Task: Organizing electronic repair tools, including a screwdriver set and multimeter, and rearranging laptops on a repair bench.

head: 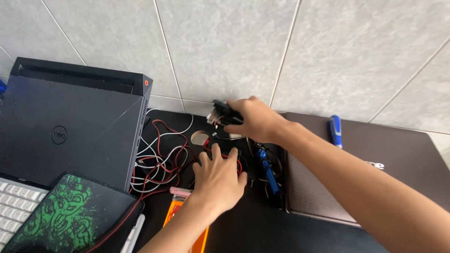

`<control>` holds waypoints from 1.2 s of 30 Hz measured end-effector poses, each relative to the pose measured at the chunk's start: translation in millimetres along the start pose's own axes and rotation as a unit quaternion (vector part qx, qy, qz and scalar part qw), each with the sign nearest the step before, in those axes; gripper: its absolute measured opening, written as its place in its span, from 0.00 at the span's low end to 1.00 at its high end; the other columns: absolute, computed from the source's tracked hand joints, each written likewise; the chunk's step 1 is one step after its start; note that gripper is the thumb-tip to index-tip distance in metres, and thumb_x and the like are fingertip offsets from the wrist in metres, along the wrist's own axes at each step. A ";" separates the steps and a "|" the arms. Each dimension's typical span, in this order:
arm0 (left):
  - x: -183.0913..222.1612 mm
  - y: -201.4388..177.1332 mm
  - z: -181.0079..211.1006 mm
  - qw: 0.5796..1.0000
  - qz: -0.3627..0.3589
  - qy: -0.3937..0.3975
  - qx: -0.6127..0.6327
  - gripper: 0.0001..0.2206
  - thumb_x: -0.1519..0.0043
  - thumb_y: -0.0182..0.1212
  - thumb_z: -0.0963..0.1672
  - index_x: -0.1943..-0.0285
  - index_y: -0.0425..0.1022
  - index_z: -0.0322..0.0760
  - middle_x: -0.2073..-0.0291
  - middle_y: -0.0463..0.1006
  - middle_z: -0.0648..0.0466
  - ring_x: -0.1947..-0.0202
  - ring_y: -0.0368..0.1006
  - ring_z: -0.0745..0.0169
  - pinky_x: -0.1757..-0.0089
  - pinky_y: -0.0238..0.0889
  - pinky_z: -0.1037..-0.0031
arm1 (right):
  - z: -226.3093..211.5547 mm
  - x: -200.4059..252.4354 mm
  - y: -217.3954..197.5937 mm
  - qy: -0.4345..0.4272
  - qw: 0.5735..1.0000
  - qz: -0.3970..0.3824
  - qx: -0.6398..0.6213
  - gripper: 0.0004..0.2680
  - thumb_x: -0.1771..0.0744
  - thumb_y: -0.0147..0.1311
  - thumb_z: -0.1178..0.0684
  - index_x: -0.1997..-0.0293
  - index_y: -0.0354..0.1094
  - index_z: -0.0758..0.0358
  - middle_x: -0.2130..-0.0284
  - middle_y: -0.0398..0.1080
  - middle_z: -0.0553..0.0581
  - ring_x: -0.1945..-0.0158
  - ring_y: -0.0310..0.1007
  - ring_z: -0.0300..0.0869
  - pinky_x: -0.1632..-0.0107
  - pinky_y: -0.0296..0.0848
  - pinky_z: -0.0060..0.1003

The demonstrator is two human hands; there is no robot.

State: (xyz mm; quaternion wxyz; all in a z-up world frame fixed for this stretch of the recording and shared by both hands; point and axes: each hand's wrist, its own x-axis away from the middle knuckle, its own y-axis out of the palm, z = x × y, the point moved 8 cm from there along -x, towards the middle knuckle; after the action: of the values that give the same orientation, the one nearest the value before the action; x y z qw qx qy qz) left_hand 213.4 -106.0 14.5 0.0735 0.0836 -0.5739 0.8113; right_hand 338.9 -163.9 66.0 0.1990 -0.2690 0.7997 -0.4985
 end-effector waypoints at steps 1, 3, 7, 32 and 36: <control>-0.4 1.8 -2.5 1.000 0.006 0.009 -0.003 0.30 0.36 0.55 0.53 0.28 0.62 0.33 0.35 0.57 0.26 0.43 0.62 0.19 0.51 0.60 0.42 | -4.6 -6.5 8.3 -0.028 0.999 -0.012 0.018 0.26 0.37 0.63 0.45 0.32 0.64 0.64 0.51 0.77 0.63 0.43 0.73 0.60 0.47 0.78 0.53; -2.3 -0.2 -9.9 1.000 0.006 0.013 0.000 0.30 0.36 0.56 0.53 0.29 0.63 0.32 0.38 0.60 0.27 0.44 0.63 0.19 0.51 0.59 0.41 | -3.9 -9.6 18.3 -0.042 0.998 -0.019 0.043 0.27 0.37 0.63 0.45 0.31 0.62 0.62 0.51 0.75 0.63 0.42 0.71 0.60 0.46 0.78 0.53; -12.0 -17.1 -14.3 0.998 0.056 0.030 -0.012 0.26 0.33 0.53 0.53 0.35 0.67 0.28 0.42 0.66 0.33 0.43 0.62 0.22 0.49 0.54 0.41 | 2.9 -14.1 33.9 -0.089 0.990 -0.007 0.106 0.26 0.36 0.61 0.45 0.30 0.60 0.62 0.49 0.72 0.61 0.41 0.67 0.59 0.44 0.74 0.52; -33.8 37.9 18.1 0.984 0.076 0.132 -0.089 0.21 0.30 0.49 0.51 0.35 0.72 0.36 0.38 0.71 0.41 0.32 0.60 0.35 0.37 0.44 0.40 | 31.7 -20.9 73.3 -0.128 0.976 -0.031 0.171 0.28 0.33 0.54 0.38 0.28 0.55 0.63 0.50 0.69 0.58 0.41 0.67 0.53 0.45 0.75 0.50; -26.4 31.0 19.0 0.983 0.079 0.147 -0.074 0.20 0.32 0.53 0.50 0.38 0.75 0.33 0.40 0.73 0.39 0.36 0.64 0.33 0.39 0.49 0.41 | 27.8 -16.2 80.6 -0.155 0.933 0.041 0.321 0.28 0.33 0.48 0.31 0.29 0.54 0.60 0.53 0.70 0.53 0.44 0.68 0.47 0.49 0.75 0.45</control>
State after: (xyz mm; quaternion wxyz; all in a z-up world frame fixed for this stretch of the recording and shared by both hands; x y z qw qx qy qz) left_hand 233.4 -134.8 -13.6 0.0986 -0.0879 -0.6204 0.7731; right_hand 349.1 -144.0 -17.9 0.4164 -0.2319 0.5666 -0.6721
